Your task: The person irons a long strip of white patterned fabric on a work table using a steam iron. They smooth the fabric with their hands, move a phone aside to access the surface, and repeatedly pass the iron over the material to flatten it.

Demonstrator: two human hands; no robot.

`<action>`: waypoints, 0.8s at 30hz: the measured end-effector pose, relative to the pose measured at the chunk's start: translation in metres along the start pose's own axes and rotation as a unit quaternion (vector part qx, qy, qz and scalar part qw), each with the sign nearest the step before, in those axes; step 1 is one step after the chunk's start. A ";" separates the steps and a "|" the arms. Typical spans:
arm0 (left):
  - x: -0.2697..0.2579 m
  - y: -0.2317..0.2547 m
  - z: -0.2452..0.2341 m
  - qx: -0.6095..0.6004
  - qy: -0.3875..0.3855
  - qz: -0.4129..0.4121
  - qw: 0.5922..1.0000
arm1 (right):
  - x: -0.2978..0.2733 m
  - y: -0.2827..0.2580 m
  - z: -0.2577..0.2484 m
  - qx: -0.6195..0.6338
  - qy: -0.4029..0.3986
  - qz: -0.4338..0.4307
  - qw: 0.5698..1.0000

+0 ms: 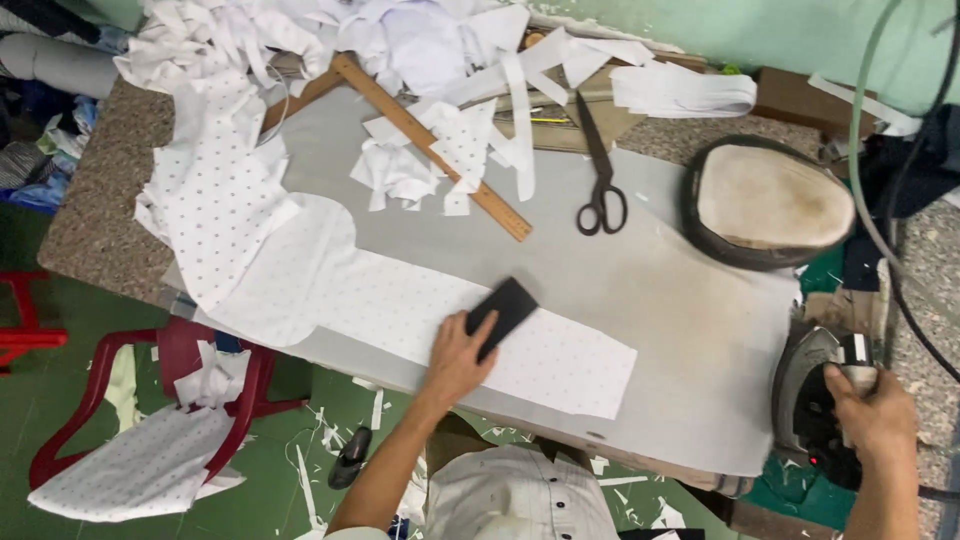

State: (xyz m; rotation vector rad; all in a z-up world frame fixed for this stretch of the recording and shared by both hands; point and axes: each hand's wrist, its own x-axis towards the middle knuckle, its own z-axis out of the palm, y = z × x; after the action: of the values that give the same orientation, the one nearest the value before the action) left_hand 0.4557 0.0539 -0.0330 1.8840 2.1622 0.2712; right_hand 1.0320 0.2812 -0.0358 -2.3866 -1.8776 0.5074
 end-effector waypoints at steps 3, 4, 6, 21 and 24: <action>-0.022 -0.107 -0.016 0.042 0.050 -0.108 0.992 | -0.062 -0.106 -0.031 -0.049 -0.042 0.006 0.998; -0.027 -0.138 -0.022 0.039 0.047 -0.102 0.993 | -0.094 -0.152 -0.036 -0.050 -0.040 0.012 0.998; -0.036 -0.207 -0.036 0.070 0.182 -0.114 0.974 | -0.158 -0.251 -0.041 -0.147 -0.085 -0.042 0.984; -0.050 -0.395 -0.071 -0.001 0.400 -0.156 0.903 | -0.388 -0.727 0.161 -0.038 -0.272 -0.354 0.894; -0.051 -0.394 -0.075 -0.014 0.415 -0.163 0.895 | -0.399 -0.754 0.178 -0.019 -0.240 -0.356 0.903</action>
State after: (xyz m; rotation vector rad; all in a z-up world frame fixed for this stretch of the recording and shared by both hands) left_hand 0.0682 -0.0499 -0.0795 1.4766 2.9105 1.2050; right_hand 0.1943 0.0657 0.0712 -1.4638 -2.7613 1.0287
